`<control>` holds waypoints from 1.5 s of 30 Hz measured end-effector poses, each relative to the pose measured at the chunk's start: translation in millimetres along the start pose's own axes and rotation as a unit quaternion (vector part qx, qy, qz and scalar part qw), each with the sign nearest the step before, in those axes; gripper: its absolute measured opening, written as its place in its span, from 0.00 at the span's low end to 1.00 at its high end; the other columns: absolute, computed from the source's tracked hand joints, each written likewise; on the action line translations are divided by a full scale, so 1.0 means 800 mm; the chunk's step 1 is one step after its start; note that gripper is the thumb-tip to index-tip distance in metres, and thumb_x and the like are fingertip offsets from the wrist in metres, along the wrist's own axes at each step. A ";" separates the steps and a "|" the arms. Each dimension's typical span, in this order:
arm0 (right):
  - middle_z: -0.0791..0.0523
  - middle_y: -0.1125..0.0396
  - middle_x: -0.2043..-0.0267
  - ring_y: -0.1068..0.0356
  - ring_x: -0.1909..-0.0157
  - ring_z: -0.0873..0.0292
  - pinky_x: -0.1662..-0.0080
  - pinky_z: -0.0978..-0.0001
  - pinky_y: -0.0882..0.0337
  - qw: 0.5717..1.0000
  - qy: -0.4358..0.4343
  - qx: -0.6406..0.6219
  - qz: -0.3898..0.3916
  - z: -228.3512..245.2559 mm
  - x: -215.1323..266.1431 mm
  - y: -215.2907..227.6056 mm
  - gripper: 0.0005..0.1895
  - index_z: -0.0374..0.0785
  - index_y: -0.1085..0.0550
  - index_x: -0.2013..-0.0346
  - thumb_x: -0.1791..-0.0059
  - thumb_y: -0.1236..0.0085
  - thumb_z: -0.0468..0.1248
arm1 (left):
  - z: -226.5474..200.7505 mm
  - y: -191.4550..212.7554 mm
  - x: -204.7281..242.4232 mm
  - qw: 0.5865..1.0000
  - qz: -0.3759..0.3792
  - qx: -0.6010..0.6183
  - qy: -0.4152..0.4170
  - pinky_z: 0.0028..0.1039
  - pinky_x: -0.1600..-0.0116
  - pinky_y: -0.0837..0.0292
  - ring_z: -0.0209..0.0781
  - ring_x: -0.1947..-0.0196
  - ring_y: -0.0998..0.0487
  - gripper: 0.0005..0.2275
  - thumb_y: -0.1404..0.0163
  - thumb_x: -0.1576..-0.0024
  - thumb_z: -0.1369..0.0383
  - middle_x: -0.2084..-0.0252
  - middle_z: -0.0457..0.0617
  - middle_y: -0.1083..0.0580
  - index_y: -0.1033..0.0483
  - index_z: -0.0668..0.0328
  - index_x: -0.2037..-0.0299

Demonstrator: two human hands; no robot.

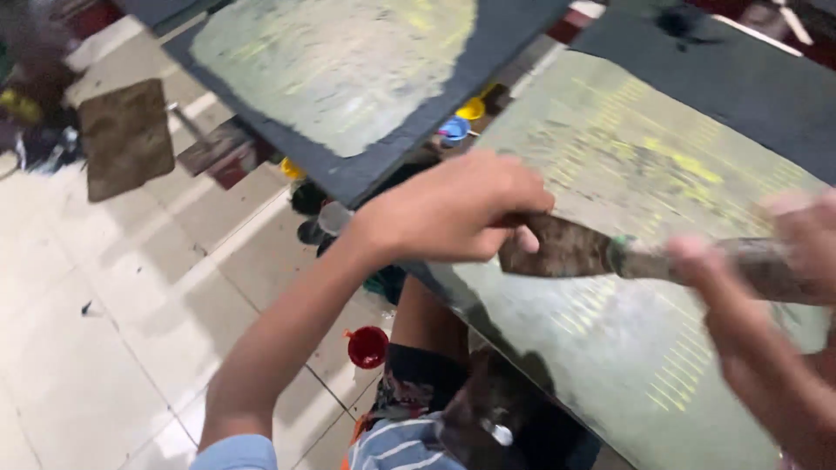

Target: The person uses a metal scraper to spread a dark, thick substance across a flat, gridded surface. They repeatedly scrape and smooth the material, occasionally using a small container to apply more substance to the surface.

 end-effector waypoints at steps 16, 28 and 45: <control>0.65 0.31 0.77 0.28 0.72 0.56 0.71 0.63 0.33 0.960 0.019 0.017 0.279 0.014 -0.071 -0.247 0.10 0.70 0.23 0.62 0.45 0.51 0.60 | 0.079 -0.138 0.249 0.624 -0.679 0.214 0.322 0.32 0.39 0.36 0.44 0.46 0.31 0.17 0.55 0.36 0.58 0.49 0.53 0.32 0.32 0.65 0.47; 0.70 0.21 0.73 0.17 0.73 0.65 0.73 0.74 0.18 0.883 -0.004 -0.028 0.468 -0.008 -0.099 -0.285 0.27 0.78 0.33 0.41 0.53 0.56 0.73 | 0.086 -0.178 0.235 0.573 -0.522 0.469 0.423 0.36 0.37 0.31 0.45 0.40 0.23 0.33 0.52 0.41 0.52 0.35 0.53 0.28 0.46 0.48 0.25; 0.60 0.31 0.82 0.30 0.84 0.56 0.76 0.57 0.27 0.955 0.097 -0.141 0.242 0.043 -0.139 -0.259 0.10 0.52 0.25 0.62 0.43 0.49 0.50 | 0.128 -0.207 0.233 0.645 -0.560 0.392 0.341 0.43 0.37 0.26 0.52 0.37 0.28 0.34 0.59 0.40 0.41 0.31 0.59 0.37 0.42 0.56 0.31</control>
Point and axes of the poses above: each hand's wrist, its own x-axis away from the middle knuckle, its own y-axis out of the back of the hand, z = x × y, the point moved 8 cm from there along -x, towards the middle knuckle
